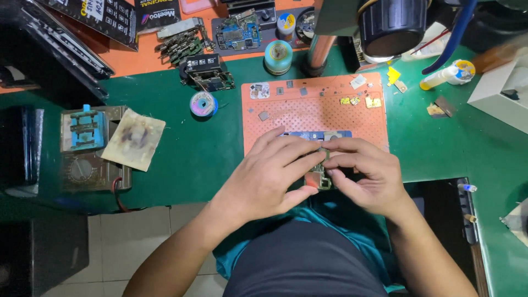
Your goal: The person uses a multimeter to test a small circuit board, then places it on a work mat. They use a soldering iron to work on the board's components, secure it in a blue vise, and apply a liquid from a bottle onto the board.
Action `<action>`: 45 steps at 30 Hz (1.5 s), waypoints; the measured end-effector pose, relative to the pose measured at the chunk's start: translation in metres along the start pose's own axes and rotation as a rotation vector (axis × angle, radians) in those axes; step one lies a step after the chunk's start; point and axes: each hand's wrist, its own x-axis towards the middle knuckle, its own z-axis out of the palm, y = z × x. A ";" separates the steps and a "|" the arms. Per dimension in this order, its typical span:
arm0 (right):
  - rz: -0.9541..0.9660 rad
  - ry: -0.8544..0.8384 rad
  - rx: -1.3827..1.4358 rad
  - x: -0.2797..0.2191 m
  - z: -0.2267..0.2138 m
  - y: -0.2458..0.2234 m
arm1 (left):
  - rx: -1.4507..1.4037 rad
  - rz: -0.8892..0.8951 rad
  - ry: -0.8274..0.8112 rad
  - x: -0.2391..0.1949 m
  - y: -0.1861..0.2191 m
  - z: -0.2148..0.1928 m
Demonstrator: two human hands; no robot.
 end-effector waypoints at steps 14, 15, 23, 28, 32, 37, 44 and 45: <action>0.099 0.033 -0.369 0.000 0.029 0.005 | 0.110 -0.090 0.105 -0.020 -0.025 -0.005; 0.102 0.032 -0.367 0.000 0.032 0.005 | 0.109 -0.092 0.102 -0.022 -0.027 -0.001; 0.151 0.121 -0.372 0.002 0.044 0.004 | 0.000 -0.122 0.076 -0.028 -0.031 0.009; 0.152 0.123 -0.369 0.002 0.044 0.006 | -0.035 -0.133 0.074 -0.029 -0.030 0.010; 0.156 0.123 -0.363 0.003 0.043 0.006 | -0.019 -0.116 0.082 -0.029 -0.030 0.009; 0.134 0.146 -0.396 0.000 0.047 0.010 | -0.026 -0.122 0.082 -0.030 -0.032 0.006; 0.151 0.166 -0.335 -0.003 0.045 0.012 | -0.023 -0.154 0.073 -0.032 -0.034 0.007; 0.150 0.165 -0.335 -0.002 0.041 0.011 | -0.022 -0.155 0.074 -0.030 -0.034 0.009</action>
